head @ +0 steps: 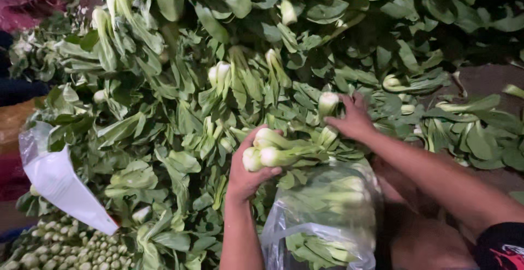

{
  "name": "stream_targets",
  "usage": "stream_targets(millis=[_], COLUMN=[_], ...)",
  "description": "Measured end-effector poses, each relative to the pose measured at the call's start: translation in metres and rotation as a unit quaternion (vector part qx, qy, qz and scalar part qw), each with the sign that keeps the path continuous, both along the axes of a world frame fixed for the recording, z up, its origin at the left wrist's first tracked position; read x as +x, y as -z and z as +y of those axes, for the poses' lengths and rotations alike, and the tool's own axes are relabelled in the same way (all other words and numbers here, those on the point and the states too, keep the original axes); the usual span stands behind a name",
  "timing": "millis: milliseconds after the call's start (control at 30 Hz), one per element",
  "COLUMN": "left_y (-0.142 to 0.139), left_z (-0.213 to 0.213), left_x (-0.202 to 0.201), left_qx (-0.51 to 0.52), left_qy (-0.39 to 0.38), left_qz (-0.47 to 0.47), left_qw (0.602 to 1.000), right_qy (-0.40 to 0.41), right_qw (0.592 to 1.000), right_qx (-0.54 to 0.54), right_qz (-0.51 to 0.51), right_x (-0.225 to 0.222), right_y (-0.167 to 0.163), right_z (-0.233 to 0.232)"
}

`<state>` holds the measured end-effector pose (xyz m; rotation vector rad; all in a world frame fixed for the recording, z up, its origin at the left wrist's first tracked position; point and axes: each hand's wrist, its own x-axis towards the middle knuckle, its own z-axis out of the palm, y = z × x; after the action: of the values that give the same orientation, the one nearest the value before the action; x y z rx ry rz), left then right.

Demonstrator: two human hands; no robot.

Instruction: The person sits on the floor and sorts bok choy from a large pile, gathering handfuls and placing them into a clear plastic bag. The person repeatedly picks up bunches of bok choy, arranges them, and packs them into the bag.

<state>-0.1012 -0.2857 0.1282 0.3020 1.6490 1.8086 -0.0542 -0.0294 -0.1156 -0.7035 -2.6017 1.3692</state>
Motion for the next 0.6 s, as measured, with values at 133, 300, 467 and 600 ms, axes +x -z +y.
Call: stream_targets(millis=[133, 300, 467, 600], left_y=[0.003, 0.001, 0.013, 0.03], left_z=[-0.001, -0.009, 0.004, 0.017], left_x=[0.003, 0.005, 0.006, 0.02], left_qx=[0.0, -0.029, 0.019, 0.095], left_qy=[0.001, 0.013, 0.05, -0.016], left_qz=[0.008, 0.04, -0.01, -0.085], left_qw=[1.0, 0.999, 0.999, 0.992], right_qy=[0.065, 0.065, -0.15, -0.192], right_qw=[0.996, 0.978, 0.98, 0.957], right_qx=[0.039, -0.163, -0.117, -0.167], right_qz=[0.049, 0.11, 0.056, 0.139], right_x=[0.012, 0.055, 0.068, 0.058], right_y=[-0.02, -0.123, -0.214, -0.226], right_z=[-0.003, 0.047, 0.033, -0.007])
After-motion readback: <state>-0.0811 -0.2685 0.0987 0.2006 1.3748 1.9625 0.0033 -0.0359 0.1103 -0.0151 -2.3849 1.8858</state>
